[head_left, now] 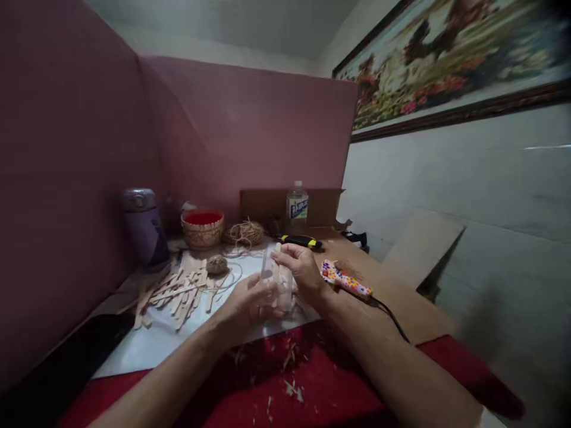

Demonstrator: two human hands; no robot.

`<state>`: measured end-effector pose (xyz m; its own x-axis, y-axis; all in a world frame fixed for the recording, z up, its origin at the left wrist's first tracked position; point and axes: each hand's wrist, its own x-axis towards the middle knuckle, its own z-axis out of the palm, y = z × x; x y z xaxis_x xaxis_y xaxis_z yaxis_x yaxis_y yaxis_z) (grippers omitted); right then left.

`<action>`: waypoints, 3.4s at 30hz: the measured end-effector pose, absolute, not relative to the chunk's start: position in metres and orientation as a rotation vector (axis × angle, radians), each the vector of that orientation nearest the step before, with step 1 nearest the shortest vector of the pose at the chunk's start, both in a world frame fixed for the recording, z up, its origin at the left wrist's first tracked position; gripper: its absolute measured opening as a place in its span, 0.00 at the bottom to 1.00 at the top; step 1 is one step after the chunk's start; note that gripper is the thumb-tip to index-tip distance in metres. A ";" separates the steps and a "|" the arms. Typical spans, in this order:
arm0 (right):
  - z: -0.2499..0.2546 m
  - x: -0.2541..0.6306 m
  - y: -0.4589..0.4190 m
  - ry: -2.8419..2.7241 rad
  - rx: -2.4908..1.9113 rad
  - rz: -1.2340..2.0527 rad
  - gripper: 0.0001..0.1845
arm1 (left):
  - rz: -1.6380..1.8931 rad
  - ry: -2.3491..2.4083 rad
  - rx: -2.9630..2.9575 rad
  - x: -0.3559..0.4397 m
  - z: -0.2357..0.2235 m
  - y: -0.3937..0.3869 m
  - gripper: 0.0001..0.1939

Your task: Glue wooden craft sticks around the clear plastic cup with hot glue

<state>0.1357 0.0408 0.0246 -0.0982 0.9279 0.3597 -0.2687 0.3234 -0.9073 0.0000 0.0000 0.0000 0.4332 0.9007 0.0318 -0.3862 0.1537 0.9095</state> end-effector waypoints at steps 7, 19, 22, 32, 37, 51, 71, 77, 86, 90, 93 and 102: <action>0.023 0.139 0.045 -1.229 -0.757 1.153 0.17 | 0.952 0.596 0.951 0.002 0.008 -0.005 0.18; 0.018 0.136 0.047 -1.257 -0.806 1.109 0.16 | 0.941 0.633 1.049 0.002 0.003 -0.006 0.19; 0.016 0.136 0.048 -1.268 -0.816 1.075 0.15 | 0.946 0.651 1.037 0.003 0.004 -0.007 0.19; 0.015 0.135 0.049 -1.269 -0.820 1.047 0.15 | 0.957 0.646 1.047 0.003 0.001 -0.005 0.20; 0.014 0.135 0.049 -1.266 -0.811 1.063 0.16 | 0.970 0.662 1.065 0.004 0.000 -0.005 0.23; 0.022 0.132 0.037 -1.156 -0.527 1.037 0.22 | 1.198 0.735 1.109 -0.002 0.009 -0.004 0.38; 0.022 0.133 0.040 -1.177 -0.568 1.300 0.18 | 1.076 0.662 0.988 -0.001 0.011 -0.008 0.31; 0.019 0.135 0.043 -1.213 -0.665 1.188 0.17 | 1.073 0.728 0.954 0.002 0.009 -0.008 0.27; 0.018 0.135 0.043 -1.236 -0.660 1.184 0.16 | 1.034 0.689 1.017 -0.002 0.004 -0.003 0.22; 0.019 0.135 0.044 -1.232 -0.652 1.189 0.15 | 1.036 0.687 1.040 -0.003 0.006 -0.004 0.22; 0.019 0.135 0.043 -1.210 -0.641 1.192 0.14 | 1.047 0.684 1.055 -0.002 0.008 -0.005 0.24; 0.021 0.135 0.040 -1.235 -0.635 1.245 0.18 | 1.077 0.740 1.087 -0.004 0.014 -0.007 0.28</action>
